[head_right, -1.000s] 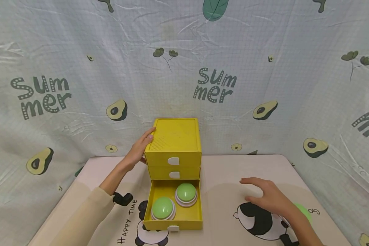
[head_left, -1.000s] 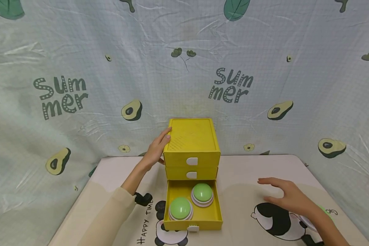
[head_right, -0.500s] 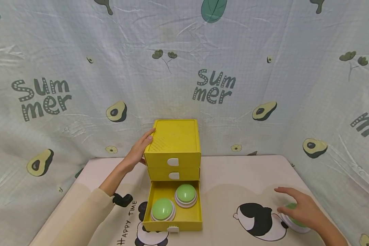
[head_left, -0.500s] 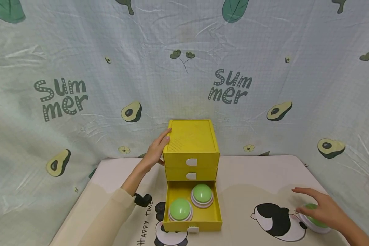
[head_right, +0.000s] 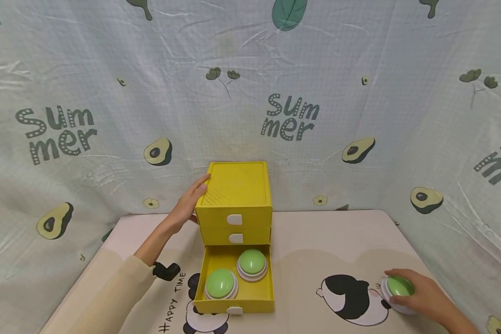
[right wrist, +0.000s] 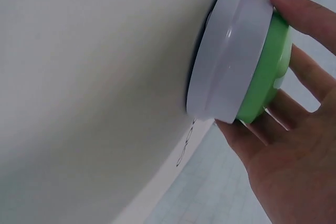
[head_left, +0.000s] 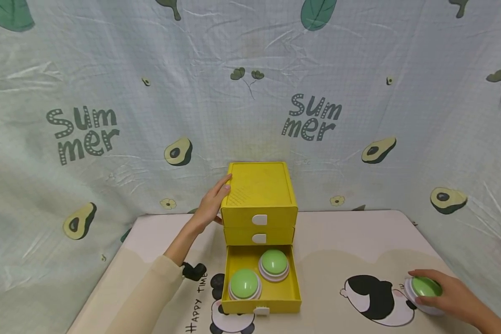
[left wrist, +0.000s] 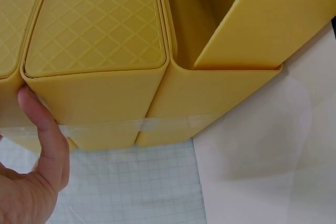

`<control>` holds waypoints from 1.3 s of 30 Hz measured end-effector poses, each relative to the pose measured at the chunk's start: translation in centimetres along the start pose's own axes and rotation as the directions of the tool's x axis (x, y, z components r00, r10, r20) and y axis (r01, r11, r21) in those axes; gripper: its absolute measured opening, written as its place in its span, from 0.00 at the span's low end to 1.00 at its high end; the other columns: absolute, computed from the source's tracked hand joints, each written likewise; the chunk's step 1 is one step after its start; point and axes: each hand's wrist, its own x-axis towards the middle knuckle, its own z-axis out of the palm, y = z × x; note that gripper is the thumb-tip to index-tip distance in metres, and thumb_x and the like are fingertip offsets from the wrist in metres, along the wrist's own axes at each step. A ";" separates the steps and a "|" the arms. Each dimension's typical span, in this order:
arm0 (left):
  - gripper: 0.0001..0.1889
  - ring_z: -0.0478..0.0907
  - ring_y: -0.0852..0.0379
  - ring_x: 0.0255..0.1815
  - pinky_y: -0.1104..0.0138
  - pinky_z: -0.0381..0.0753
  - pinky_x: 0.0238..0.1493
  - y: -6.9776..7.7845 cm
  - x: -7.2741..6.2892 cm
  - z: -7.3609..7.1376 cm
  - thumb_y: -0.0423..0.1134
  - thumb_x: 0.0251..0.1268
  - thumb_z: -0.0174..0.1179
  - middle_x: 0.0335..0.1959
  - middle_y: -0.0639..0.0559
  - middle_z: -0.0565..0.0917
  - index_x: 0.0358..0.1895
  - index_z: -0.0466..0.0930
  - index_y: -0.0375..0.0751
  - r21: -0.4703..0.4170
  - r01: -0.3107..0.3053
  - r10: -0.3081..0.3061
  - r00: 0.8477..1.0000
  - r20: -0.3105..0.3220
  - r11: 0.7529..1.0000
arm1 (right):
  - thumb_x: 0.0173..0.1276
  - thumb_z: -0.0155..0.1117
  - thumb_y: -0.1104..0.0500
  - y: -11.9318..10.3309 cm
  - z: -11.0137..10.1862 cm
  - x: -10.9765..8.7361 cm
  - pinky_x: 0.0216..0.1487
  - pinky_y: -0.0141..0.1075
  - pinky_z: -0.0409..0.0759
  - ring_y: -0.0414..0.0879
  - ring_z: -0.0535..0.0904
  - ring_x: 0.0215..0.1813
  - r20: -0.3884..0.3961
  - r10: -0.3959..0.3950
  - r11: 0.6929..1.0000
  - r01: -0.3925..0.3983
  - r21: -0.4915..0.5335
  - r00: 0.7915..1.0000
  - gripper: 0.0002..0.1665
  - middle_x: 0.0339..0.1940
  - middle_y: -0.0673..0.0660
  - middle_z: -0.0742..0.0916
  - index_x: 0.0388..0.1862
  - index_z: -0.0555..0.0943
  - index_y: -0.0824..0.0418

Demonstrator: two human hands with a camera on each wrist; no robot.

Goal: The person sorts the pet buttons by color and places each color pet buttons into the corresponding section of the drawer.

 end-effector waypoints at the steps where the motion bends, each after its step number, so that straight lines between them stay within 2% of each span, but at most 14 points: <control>1: 0.31 0.79 0.34 0.58 0.53 0.89 0.27 0.0 0.0 0.0 0.66 0.81 0.39 0.84 0.46 0.57 0.83 0.53 0.70 -0.001 -0.001 0.001 1.000 0.001 1.000 | 0.51 0.84 0.51 0.0 0.0 0.0 0.48 0.55 0.83 0.55 0.80 0.52 0.015 0.017 1.000 -0.017 0.002 1.000 0.37 0.59 0.71 0.85 0.59 0.84 0.63; 3: 0.31 0.79 0.33 0.58 0.52 0.89 0.27 -0.1 0.1 0.0 0.66 0.81 0.39 0.84 0.46 0.57 0.83 0.53 0.70 -0.003 -0.002 0.002 1.000 0.004 1.000 | 0.52 0.83 0.51 0.0 0.0 -0.1 0.48 0.59 0.82 0.63 0.79 0.53 0.044 0.048 0.999 -0.049 0.008 0.998 0.39 0.59 0.74 0.84 0.61 0.82 0.65; 6: 0.31 0.79 0.34 0.58 0.53 0.89 0.27 -0.1 0.1 0.0 0.66 0.81 0.39 0.84 0.46 0.57 0.82 0.53 0.71 0.000 0.002 -0.002 1.000 0.002 1.000 | 0.53 0.83 0.51 0.1 0.0 -0.3 0.47 0.58 0.82 0.63 0.79 0.53 0.045 0.055 0.998 -0.056 0.010 0.997 0.39 0.60 0.74 0.83 0.62 0.82 0.66; 9: 0.31 0.79 0.35 0.58 0.54 0.89 0.27 -0.1 0.1 0.0 0.66 0.81 0.39 0.84 0.47 0.57 0.82 0.53 0.71 0.005 0.004 -0.004 1.000 -0.001 1.000 | 0.52 0.84 0.50 0.2 -0.1 -0.3 0.46 0.53 0.82 0.48 0.80 0.51 0.008 0.024 1.000 -0.024 0.004 1.000 0.38 0.58 0.71 0.85 0.60 0.83 0.64; 12: 0.31 0.79 0.36 0.56 0.55 0.89 0.27 0.0 0.0 0.0 0.66 0.81 0.39 0.84 0.47 0.57 0.82 0.52 0.71 0.007 0.005 -0.005 1.000 0.000 1.000 | 0.49 0.85 0.48 0.3 -0.2 -0.3 0.44 0.43 0.81 0.28 0.73 0.46 -0.039 -0.014 1.000 0.014 -0.012 0.999 0.37 0.56 0.66 0.87 0.58 0.85 0.60; 14: 0.31 0.79 0.37 0.55 0.55 0.89 0.27 0.1 0.0 0.0 0.66 0.81 0.38 0.84 0.46 0.58 0.83 0.52 0.71 0.010 0.006 -0.006 1.000 0.001 1.000 | 0.48 0.86 0.49 0.3 -0.1 -0.2 0.42 0.36 0.79 0.21 0.69 0.44 -0.078 -0.049 0.999 0.048 -0.007 0.996 0.36 0.54 0.59 0.89 0.56 0.86 0.58; 16: 0.31 0.80 0.37 0.54 0.55 0.89 0.27 0.1 -0.1 0.0 0.66 0.81 0.38 0.84 0.45 0.58 0.83 0.52 0.71 0.013 0.004 -0.004 1.000 0.000 1.000 | 0.47 0.86 0.50 0.0 -0.1 -0.1 0.40 0.30 0.77 0.19 0.69 0.45 -0.110 -0.081 0.997 0.082 0.001 0.991 0.34 0.52 0.53 0.89 0.55 0.86 0.55; 20: 0.31 0.80 0.37 0.54 0.55 0.89 0.27 0.2 -0.1 0.0 0.66 0.81 0.38 0.84 0.46 0.58 0.83 0.52 0.72 0.014 0.006 -0.006 1.000 -0.006 1.000 | 0.45 0.87 0.54 -1.1 0.2 0.4 0.38 0.26 0.75 0.20 0.71 0.46 -0.181 -0.178 0.982 0.186 0.027 0.967 0.32 0.49 0.41 0.87 0.52 0.87 0.52; 22: 0.31 0.80 0.37 0.54 0.55 0.89 0.27 0.2 -0.1 0.0 0.66 0.81 0.38 0.84 0.46 0.57 0.82 0.52 0.72 0.014 0.005 -0.005 1.000 -0.005 1.000 | 0.44 0.87 0.54 -2.0 0.3 0.8 0.39 0.26 0.76 0.21 0.73 0.47 -0.190 -0.216 0.974 0.225 0.029 0.958 0.33 0.49 0.42 0.88 0.53 0.87 0.50; 28: 0.31 0.80 0.36 0.54 0.54 0.89 0.27 0.2 -0.1 0.1 0.66 0.81 0.38 0.84 0.46 0.57 0.82 0.52 0.72 0.015 0.004 -0.004 1.000 0.002 1.000 | 0.46 0.87 0.49 -6.3 0.2 2.4 0.42 0.28 0.81 0.30 0.78 0.51 -0.153 -0.323 0.945 0.328 0.008 0.934 0.35 0.52 0.51 0.89 0.55 0.86 0.50; 35: 0.31 0.80 0.35 0.56 0.54 0.89 0.27 0.1 0.0 0.0 0.66 0.81 0.38 0.84 0.46 0.58 0.83 0.52 0.71 0.009 0.001 -0.001 1.000 0.002 1.000 | 0.52 0.84 0.45 -12.3 -0.3 4.6 0.45 0.32 0.83 0.41 0.81 0.53 -0.030 -0.346 0.933 0.347 0.092 0.938 0.42 0.59 0.55 0.87 0.64 0.80 0.58; 39: 0.31 0.80 0.35 0.56 0.53 0.89 0.27 0.1 0.0 0.0 0.65 0.81 0.39 0.84 0.45 0.58 0.83 0.53 0.71 0.004 0.000 0.000 1.000 0.006 1.000 | 0.54 0.83 0.47 -15.5 -0.1 5.6 0.49 0.33 0.84 0.43 0.80 0.53 -0.012 -0.411 0.905 0.410 0.115 0.911 0.39 0.59 0.51 0.86 0.63 0.80 0.58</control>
